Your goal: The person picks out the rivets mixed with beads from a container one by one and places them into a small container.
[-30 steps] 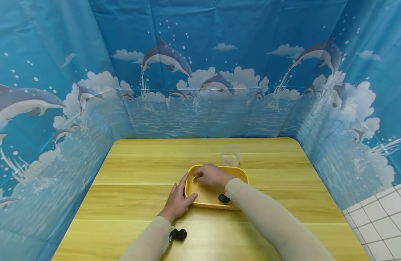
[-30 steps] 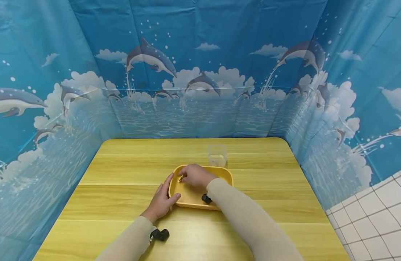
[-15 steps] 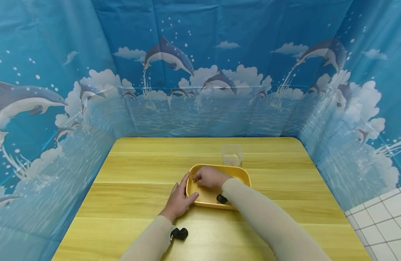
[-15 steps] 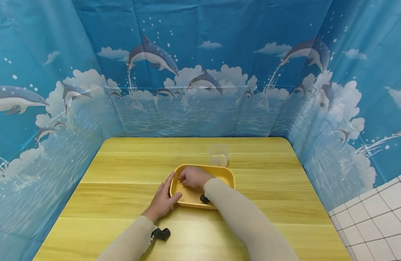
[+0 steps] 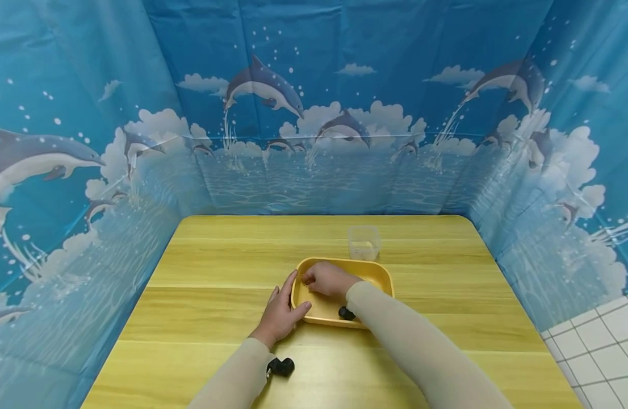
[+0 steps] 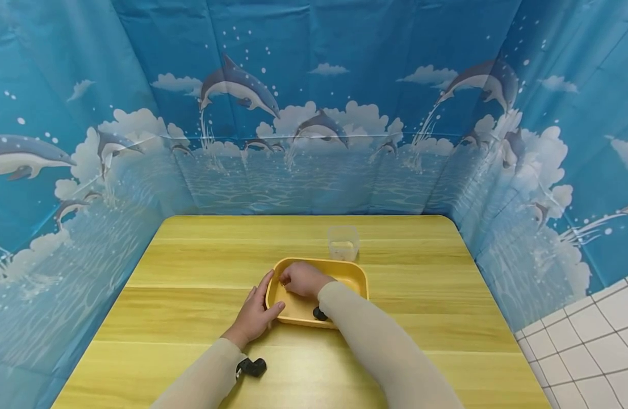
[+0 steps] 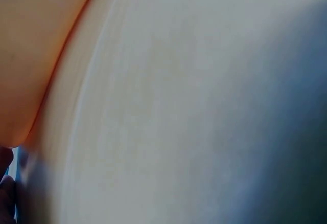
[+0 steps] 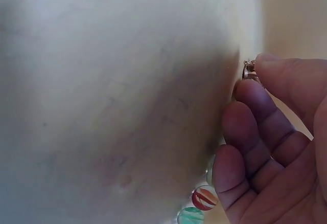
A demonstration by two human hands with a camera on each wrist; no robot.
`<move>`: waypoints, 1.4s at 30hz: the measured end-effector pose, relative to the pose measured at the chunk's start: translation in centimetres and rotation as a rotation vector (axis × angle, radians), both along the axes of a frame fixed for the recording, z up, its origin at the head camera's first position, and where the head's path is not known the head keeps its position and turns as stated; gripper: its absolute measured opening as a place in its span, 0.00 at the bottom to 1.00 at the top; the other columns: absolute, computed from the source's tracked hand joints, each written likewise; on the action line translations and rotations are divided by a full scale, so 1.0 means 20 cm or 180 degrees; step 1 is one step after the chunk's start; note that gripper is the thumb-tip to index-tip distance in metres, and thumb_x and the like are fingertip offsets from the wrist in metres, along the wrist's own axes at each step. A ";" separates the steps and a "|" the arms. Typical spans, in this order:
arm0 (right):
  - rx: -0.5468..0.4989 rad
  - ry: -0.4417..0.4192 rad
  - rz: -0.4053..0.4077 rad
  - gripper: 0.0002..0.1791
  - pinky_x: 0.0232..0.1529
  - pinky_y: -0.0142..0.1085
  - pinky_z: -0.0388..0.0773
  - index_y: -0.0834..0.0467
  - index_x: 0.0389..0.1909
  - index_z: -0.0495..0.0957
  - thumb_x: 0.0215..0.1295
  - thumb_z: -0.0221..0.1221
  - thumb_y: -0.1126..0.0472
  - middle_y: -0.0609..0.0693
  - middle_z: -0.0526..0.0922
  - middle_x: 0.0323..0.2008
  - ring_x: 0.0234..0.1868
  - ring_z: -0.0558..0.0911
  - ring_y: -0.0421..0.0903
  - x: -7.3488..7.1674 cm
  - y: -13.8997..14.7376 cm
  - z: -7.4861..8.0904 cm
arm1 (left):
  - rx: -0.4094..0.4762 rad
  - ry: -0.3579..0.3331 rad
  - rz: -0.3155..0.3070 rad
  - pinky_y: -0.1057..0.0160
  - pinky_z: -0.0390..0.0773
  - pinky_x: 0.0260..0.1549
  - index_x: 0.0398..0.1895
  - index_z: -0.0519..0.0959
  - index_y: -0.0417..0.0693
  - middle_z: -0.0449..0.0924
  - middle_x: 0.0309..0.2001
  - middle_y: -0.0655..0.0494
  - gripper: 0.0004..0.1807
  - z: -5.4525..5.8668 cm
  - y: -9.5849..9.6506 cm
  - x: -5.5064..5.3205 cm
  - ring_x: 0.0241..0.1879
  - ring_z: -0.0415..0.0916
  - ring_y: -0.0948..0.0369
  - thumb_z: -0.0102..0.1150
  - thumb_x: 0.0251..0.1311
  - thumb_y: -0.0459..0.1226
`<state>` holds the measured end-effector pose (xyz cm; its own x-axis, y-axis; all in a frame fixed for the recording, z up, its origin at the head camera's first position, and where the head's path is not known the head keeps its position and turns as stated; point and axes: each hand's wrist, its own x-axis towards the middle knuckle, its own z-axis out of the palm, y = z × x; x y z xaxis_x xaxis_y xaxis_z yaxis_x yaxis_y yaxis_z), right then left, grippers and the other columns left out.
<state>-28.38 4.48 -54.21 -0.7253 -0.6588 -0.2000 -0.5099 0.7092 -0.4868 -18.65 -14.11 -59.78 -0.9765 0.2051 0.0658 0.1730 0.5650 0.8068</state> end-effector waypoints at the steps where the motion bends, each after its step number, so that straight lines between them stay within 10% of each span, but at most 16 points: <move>1: 0.0013 0.0014 0.0007 0.16 0.63 0.44 0.84 0.55 0.60 0.87 0.74 0.63 0.62 0.48 0.89 0.57 0.60 0.86 0.47 0.00 0.00 0.00 | -0.0005 -0.0021 0.0005 0.35 0.43 0.83 0.87 0.48 0.63 0.79 0.70 0.47 0.46 0.00 0.00 0.00 0.69 0.77 0.41 0.61 0.72 0.52; 42: 0.0170 0.0455 0.0090 0.12 0.59 0.43 0.85 0.56 0.52 0.88 0.72 0.64 0.65 0.49 0.91 0.49 0.52 0.88 0.47 0.01 -0.03 -0.05 | 0.0017 0.0055 -0.0019 0.34 0.44 0.82 0.87 0.51 0.59 0.79 0.70 0.46 0.45 0.02 0.00 0.00 0.67 0.79 0.42 0.61 0.73 0.50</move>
<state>-28.22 3.97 -55.21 -0.7302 -0.6705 -0.1314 -0.5914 0.7165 -0.3699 -18.61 -14.18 -59.34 -0.9740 0.2106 0.0836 0.1903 0.5597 0.8066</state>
